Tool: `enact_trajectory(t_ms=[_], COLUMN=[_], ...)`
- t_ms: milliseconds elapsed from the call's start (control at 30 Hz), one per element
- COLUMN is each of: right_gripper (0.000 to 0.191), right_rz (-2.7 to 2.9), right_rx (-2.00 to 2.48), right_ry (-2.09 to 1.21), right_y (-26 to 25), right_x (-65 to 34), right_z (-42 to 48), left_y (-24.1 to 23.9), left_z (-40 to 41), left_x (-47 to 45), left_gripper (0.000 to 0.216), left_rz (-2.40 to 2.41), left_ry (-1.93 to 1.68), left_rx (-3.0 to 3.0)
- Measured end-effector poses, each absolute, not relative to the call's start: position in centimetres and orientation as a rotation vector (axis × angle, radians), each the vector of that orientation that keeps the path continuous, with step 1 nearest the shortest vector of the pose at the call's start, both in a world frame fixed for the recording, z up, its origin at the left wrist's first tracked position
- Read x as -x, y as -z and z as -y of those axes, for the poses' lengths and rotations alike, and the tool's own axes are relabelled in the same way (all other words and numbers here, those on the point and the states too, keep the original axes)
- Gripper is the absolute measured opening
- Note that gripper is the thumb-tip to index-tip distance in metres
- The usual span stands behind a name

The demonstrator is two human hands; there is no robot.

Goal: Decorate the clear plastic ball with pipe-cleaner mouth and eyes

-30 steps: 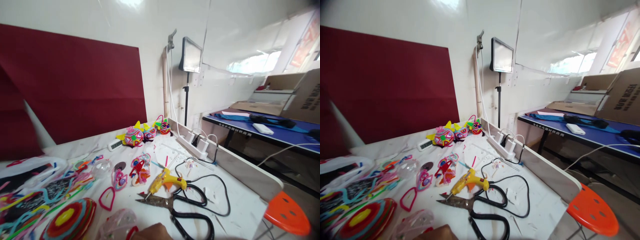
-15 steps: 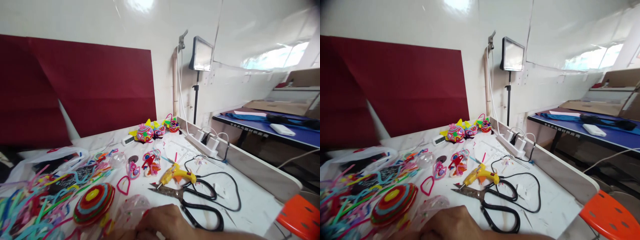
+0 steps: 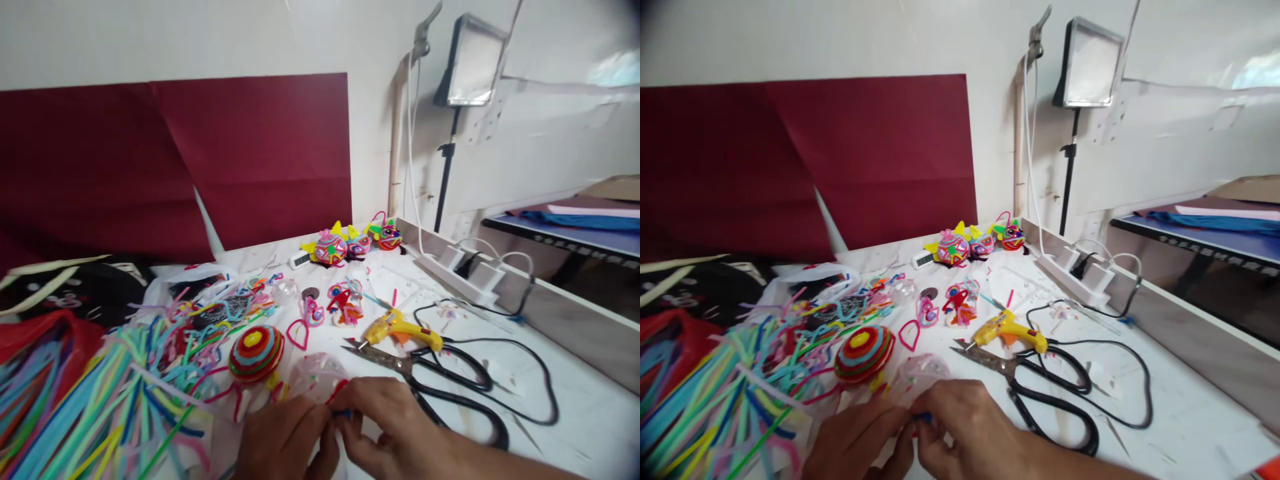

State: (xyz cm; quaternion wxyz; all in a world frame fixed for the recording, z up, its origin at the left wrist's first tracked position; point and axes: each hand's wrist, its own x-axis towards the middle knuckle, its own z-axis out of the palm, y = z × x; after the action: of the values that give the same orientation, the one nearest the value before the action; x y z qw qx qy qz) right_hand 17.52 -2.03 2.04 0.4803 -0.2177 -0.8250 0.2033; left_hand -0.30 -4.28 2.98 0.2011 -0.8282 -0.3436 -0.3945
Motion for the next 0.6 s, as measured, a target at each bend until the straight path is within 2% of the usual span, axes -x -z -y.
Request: enact_trajectory(t_ms=[300, 600], right_gripper=[0.011, 0.013], right_rz=[2.011, 2.042], right_rx=[0.527, 0.573], right_ry=[-0.299, -0.295], right_y=[-1.5, -1.3], right_x=[-17.3, -17.5], right_z=[2.1, 2.1], left_y=[-2.9, -2.0], left_z=[4.0, 3.7], left_x=[0.2, 0.1], left_gripper=[0.013, 0.015], left_rz=[1.047, 0.997], left_ry=[1.157, 1.243], left_rx=[2.377, 2.43])
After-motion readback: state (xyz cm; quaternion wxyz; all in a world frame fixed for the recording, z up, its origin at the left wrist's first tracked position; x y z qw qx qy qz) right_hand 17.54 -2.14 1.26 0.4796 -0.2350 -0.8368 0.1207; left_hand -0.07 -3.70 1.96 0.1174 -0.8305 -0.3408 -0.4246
